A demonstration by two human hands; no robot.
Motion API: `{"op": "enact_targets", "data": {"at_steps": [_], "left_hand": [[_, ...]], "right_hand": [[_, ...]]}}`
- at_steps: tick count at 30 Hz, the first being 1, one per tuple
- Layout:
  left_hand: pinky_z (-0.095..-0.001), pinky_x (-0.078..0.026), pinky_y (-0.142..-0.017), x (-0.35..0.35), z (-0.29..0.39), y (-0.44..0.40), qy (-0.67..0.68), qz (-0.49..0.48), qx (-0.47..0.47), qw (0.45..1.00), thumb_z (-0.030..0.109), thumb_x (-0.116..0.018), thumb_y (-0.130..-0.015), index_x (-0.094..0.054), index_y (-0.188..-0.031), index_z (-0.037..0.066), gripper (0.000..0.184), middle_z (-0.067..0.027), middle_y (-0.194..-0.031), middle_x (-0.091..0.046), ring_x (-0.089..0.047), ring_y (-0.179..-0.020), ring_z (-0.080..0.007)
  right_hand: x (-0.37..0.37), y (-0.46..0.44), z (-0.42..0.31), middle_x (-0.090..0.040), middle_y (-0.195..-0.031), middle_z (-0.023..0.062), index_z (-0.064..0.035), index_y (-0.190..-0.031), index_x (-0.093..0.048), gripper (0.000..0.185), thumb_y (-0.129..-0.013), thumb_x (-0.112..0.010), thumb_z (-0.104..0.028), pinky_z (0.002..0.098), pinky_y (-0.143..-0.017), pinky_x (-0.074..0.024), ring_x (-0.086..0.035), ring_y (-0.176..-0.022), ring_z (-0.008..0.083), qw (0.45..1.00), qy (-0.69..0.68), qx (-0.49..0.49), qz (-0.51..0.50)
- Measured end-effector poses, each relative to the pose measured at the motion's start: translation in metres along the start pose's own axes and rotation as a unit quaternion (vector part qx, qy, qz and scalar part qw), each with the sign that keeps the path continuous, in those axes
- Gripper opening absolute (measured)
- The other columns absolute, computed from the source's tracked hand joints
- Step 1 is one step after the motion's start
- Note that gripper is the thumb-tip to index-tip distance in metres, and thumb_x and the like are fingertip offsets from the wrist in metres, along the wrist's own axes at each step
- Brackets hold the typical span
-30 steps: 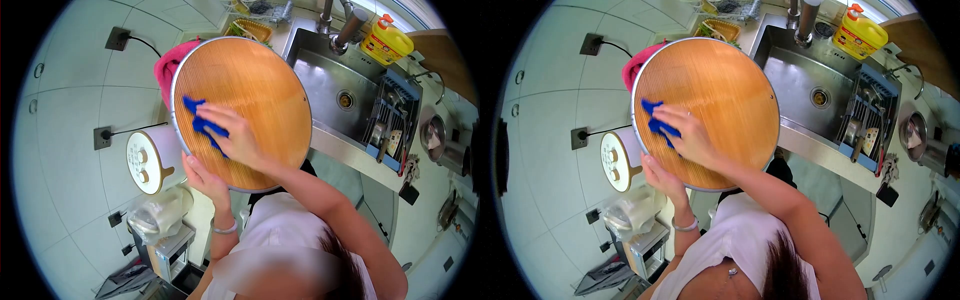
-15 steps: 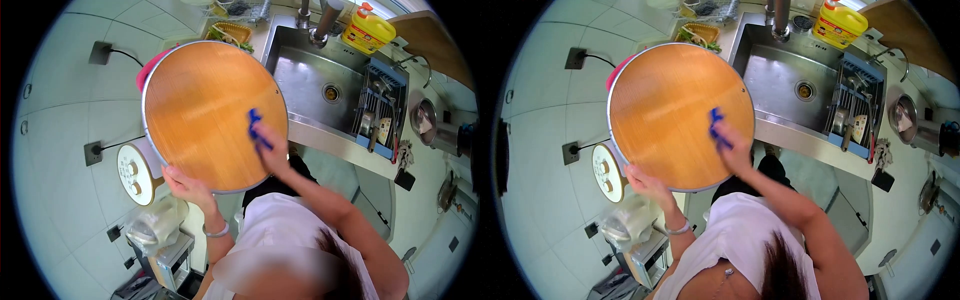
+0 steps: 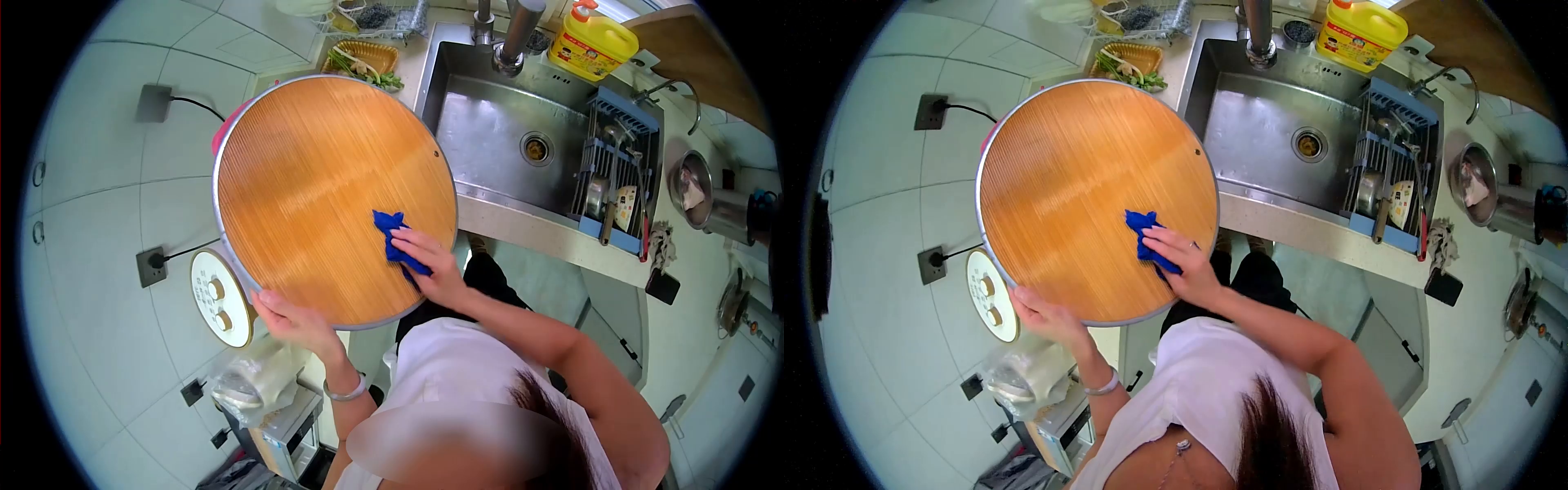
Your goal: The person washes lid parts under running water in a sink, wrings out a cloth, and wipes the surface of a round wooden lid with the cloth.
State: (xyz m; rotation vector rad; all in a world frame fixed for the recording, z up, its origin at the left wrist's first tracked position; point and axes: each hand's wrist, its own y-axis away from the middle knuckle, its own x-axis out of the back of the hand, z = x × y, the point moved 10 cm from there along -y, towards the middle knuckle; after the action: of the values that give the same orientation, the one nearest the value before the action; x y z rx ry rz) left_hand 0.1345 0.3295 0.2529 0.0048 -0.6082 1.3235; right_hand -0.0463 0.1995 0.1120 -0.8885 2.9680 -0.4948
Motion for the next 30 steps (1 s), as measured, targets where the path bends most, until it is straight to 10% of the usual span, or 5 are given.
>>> {"op": "enact_targets", "data": {"at_steps": [5, 14, 22, 23, 30], "left_hand": [[-0.0244, -0.040, -0.070, 0.006, 0.001, 0.015, -0.013, -0.011, -0.011, 1.000, 0.021, -0.037, -0.106, -0.048, -0.112, -0.005, 0.029, -0.0013, -0.087, -0.047, -0.043, -0.080, -0.0096], [-0.0281, -0.048, -0.082, -0.004, -0.006, 0.008, 0.017, -0.055, 0.013, 0.998, 0.014, -0.054, -0.099, -0.052, -0.123, -0.006, 0.032, -0.0099, -0.110, -0.062, -0.057, -0.093, -0.0143], [-0.0280, -0.048, -0.082, 0.019, -0.024, 0.031, 0.041, -0.064, -0.016, 0.997, 0.012, -0.061, -0.095, -0.055, -0.116, -0.006, 0.028, -0.0096, -0.109, -0.063, -0.058, -0.093, -0.0140], [-0.0288, -0.047, -0.085, 0.020, -0.031, 0.034, 0.048, -0.072, -0.017, 0.996, 0.013, -0.062, -0.095, -0.054, -0.120, -0.006, 0.032, -0.0103, -0.112, -0.061, -0.057, -0.096, -0.0148], [-0.0339, -0.042, -0.098, 0.013, -0.015, 0.001, 0.040, -0.229, 0.036, 0.972, 0.009, -0.067, -0.089, -0.045, -0.131, -0.003, 0.049, -0.0123, -0.124, -0.055, -0.052, -0.115, -0.0196]], "right_hand": [[0.074, -0.049, 0.169, -0.064, -0.121, 0.0175, -0.0014, -0.121, -0.062, 0.036, -0.085, -0.061, 0.001, 0.0368, -0.099, -0.0454, -0.061, -0.113, 0.0318, 0.942, 0.074, -0.250, 0.213], [-0.057, -0.096, -0.084, -0.065, -0.120, 0.0131, -0.0049, -0.111, -0.068, 0.037, -0.076, -0.066, 0.007, 0.0386, -0.100, -0.0458, -0.059, -0.117, 0.0286, 0.978, -0.122, 0.151, -0.079], [0.044, -0.251, 0.110, -0.064, -0.117, 0.0216, -0.0022, -0.113, -0.064, 0.031, -0.087, -0.058, -0.019, 0.0413, -0.102, -0.0411, -0.056, -0.116, 0.0368, 0.940, 0.127, 0.001, 0.317], [0.043, -0.266, 0.157, -0.064, -0.113, 0.0215, -0.0004, -0.116, -0.060, 0.035, -0.092, -0.056, -0.024, 0.0384, -0.098, -0.0433, -0.059, -0.111, 0.0335, 0.954, -0.089, -0.167, 0.232], [0.063, -0.265, 0.079, -0.065, -0.092, 0.0130, 0.0001, -0.114, -0.056, 0.031, -0.096, -0.056, -0.025, 0.0315, -0.079, -0.0472, -0.060, -0.085, 0.0193, 0.978, -0.056, -0.039, 0.195]]}}
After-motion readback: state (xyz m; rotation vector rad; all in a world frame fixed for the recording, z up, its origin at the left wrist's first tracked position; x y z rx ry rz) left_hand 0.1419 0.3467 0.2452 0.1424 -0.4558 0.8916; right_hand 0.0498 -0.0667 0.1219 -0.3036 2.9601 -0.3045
